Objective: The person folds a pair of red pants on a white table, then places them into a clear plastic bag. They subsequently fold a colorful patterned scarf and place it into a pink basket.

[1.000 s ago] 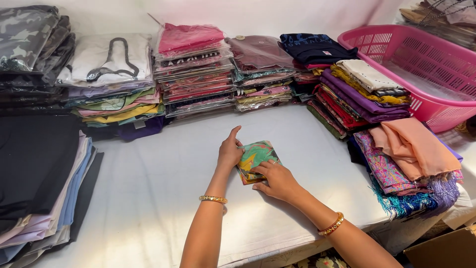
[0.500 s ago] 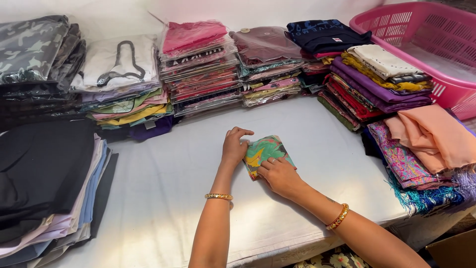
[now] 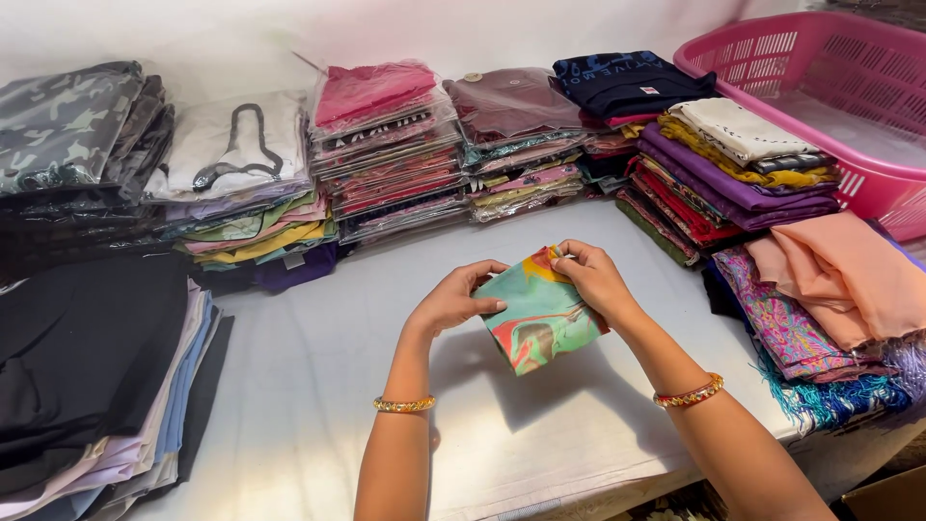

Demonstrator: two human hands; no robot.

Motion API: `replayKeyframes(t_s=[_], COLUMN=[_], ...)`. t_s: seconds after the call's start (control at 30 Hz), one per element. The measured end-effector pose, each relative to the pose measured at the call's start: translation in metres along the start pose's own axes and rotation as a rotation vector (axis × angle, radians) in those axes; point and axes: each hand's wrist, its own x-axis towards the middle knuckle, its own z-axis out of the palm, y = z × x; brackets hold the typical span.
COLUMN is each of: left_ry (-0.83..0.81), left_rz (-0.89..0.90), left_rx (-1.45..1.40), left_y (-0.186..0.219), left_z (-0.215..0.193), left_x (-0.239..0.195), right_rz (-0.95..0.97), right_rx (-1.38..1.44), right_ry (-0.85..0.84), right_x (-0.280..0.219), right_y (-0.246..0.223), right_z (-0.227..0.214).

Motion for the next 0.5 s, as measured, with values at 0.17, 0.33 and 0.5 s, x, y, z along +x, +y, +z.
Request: replayKeyframes(t_s=[0.17, 0.33, 0.5], left_ry=[0.247, 0.376, 0.389], left_rz=[-0.295, -0.293, -0.302], left_rx=[0.18, 0.344, 0.414], left_y=[-0.073, -0.061, -0.067], left_z=[0.003, 0.01, 0.012], left_x=[0.028, 0.026, 0.027], right_rz=[0.216, 0.181, 0.156], right_rx=[-0.171, -0.368, -0.58], right_ry=[0.023, 0.051, 0.016], right_x=[0.006, -0.006, -0.016], right_y=[0.065, 0.056, 0.029], right_z=[-0.015, -0.012, -0.001])
